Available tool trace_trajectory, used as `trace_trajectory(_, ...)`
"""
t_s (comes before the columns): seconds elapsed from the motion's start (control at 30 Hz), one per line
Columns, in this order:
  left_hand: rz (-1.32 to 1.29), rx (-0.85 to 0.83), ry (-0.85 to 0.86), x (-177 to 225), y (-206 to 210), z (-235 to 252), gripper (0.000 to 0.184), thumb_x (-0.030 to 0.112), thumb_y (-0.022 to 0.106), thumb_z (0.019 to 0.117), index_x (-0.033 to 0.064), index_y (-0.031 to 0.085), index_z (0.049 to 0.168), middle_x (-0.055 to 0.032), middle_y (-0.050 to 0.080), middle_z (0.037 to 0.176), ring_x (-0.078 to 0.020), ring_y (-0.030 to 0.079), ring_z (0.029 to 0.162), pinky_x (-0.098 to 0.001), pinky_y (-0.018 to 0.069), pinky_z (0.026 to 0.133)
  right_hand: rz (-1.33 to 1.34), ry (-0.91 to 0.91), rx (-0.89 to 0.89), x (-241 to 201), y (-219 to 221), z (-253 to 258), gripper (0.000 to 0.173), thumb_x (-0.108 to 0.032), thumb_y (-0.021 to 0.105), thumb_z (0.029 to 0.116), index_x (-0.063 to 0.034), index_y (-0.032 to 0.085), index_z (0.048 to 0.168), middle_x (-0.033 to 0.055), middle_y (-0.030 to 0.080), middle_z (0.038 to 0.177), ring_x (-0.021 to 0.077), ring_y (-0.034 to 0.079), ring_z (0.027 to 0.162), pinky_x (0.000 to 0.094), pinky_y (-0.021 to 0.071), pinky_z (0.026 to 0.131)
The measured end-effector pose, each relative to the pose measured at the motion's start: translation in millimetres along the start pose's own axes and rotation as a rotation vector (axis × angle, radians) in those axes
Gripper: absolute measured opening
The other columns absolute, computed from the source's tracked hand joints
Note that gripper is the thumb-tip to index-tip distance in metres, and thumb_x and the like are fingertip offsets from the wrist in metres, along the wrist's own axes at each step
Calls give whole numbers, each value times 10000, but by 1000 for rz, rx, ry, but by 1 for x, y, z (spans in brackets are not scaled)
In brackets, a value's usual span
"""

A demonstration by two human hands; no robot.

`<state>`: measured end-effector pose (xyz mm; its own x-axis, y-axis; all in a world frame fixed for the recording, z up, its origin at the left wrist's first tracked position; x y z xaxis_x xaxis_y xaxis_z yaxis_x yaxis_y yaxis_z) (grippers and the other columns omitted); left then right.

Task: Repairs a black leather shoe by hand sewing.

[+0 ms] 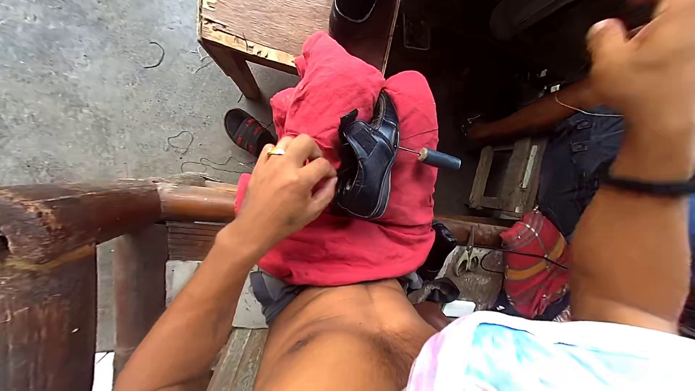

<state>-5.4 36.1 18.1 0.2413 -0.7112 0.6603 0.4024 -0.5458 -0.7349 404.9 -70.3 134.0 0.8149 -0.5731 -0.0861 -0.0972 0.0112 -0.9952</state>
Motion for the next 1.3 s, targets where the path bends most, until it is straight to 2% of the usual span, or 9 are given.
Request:
trace_trajectory(0.1,-818,-132,6,-7,-8,-11,167,294,708,916,150,709,831,-55,550,1447,-167,556,1277,-336,507,1034,128,-325,-197,-125,51,-87,371,-311,557,1049,-48,644,1296,210,655,1237,381,656,1103,620,520,921)
trace_trajectory(0.17,-1429,-214,-60,-13,4,-14,106,302,728,948,211,731,893,8,684,1289,-82,695,936,-236,595,723,114,-489,-202,-151,97,-120,286,-258,612,1028,-82,673,1244,161,685,1131,371,670,1035,591,541,845)
trace_trajectory(0.2,-1606,-232,-139,-14,12,-12,96,276,674,991,218,701,920,10,716,1094,-48,648,706,-192,537,553,124,-551,-155,-154,110,-127,226,-181,589,1024,-65,682,1194,157,664,1062,367,656,989,550,540,792)
trace_trajectory(0.3,-1318,-214,-495,-19,27,3,219,211,445,1098,166,621,974,65,558,740,9,376,480,-128,307,407,167,-604,-79,-152,118,-120,224,-89,528,1023,-51,698,1165,155,659,1021,355,654,955,507,539,766)
trace_trajectory(0.47,-689,-348,-469,3,54,36,262,124,484,1064,90,686,902,5,687,748,-49,653,671,-270,551,630,292,-708,-13,-139,123,-92,229,-234,571,1043,-109,761,1069,99,715,907,274,693,869,447,548,719)
trace_trajectory(0.67,-1028,-23,-722,-2,71,44,168,96,533,1039,64,686,976,-24,727,821,-87,709,759,-292,607,712,244,-834,-13,-146,117,-81,258,-252,555,993,-100,744,906,84,703,812,274,682,786,451,494,626)
trace_trajectory(0.93,-1080,-149,-712,1,73,48,86,20,605,975,55,682,988,-40,737,833,-91,716,762,-283,612,708,209,-769,53,-145,124,-97,236,-226,547,988,-82,715,906,96,704,823,284,680,768,455,491,611)
trace_trajectory(1.13,-868,-302,-653,-2,65,42,69,52,637,933,89,695,925,-10,729,797,-68,703,728,-278,592,664,148,-607,-53,-158,114,-140,249,-231,544,1053,-45,693,1123,144,678,1003,339,659,962,513,523,810)
trace_trajectory(1.3,-833,-195,-549,4,63,37,176,111,630,986,86,719,837,-1,727,734,-57,699,675,-283,593,630,178,-281,15,-115,131,-112,618,-630,608,942,-44,643,746,132,614,631,330,636,604,545,460,540)
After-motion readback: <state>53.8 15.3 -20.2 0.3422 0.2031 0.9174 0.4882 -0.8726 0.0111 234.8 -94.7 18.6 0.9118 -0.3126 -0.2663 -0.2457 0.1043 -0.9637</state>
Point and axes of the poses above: each hand's wrist, its own z-axis towards the middle knuckle, its own y-axis out of the palm, x = y × z, the point moved 7 cm from there along z, towards the middle knuckle
